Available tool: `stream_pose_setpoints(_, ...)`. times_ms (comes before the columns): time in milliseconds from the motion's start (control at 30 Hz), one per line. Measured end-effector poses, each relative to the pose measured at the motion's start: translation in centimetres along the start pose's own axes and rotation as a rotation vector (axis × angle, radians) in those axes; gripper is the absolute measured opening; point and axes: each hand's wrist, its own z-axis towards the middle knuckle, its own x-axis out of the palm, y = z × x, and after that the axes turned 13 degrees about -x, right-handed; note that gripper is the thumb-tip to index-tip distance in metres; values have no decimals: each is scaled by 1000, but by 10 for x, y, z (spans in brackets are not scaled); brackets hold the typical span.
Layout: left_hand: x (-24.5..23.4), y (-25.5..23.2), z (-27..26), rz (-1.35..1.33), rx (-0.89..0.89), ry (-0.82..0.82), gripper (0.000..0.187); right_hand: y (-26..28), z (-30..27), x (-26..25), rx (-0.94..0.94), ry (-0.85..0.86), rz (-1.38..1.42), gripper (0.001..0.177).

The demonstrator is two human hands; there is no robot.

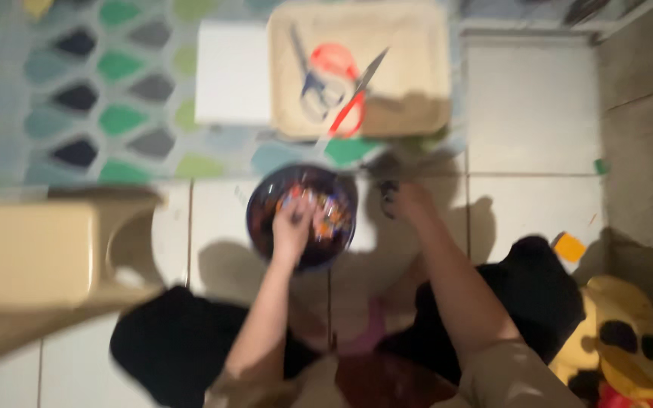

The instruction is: The person sits on the floor and uses scissors to cut small colorful candy wrappers from a tray into smaller pieces, dropping them into a dark bowl. The person repeatedly picks up wrappers, cuts them, and places the pieces into the bowl.

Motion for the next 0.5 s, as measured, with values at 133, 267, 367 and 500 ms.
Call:
stream_pose_setpoints(133, -27, -9, -14, -245, -12, 149, 24, 28, -74, -15, -60, -94, 318, 54)
stream_pose_setpoints(267, -46, -17, -36, -396, -88, 284, 28, 81, -128, -17, -51, 86, 845, 64)
stream_pose_setpoints(367, -56, -26, -47, -420, -168, 295, 27, 121, -146, -6, -109, 283, 927, 60)
stream_pose_setpoints(500, -71, -33, -56, -293, -182, 314, 25, 141, -159, 7, 18, 317, 1090, 56)
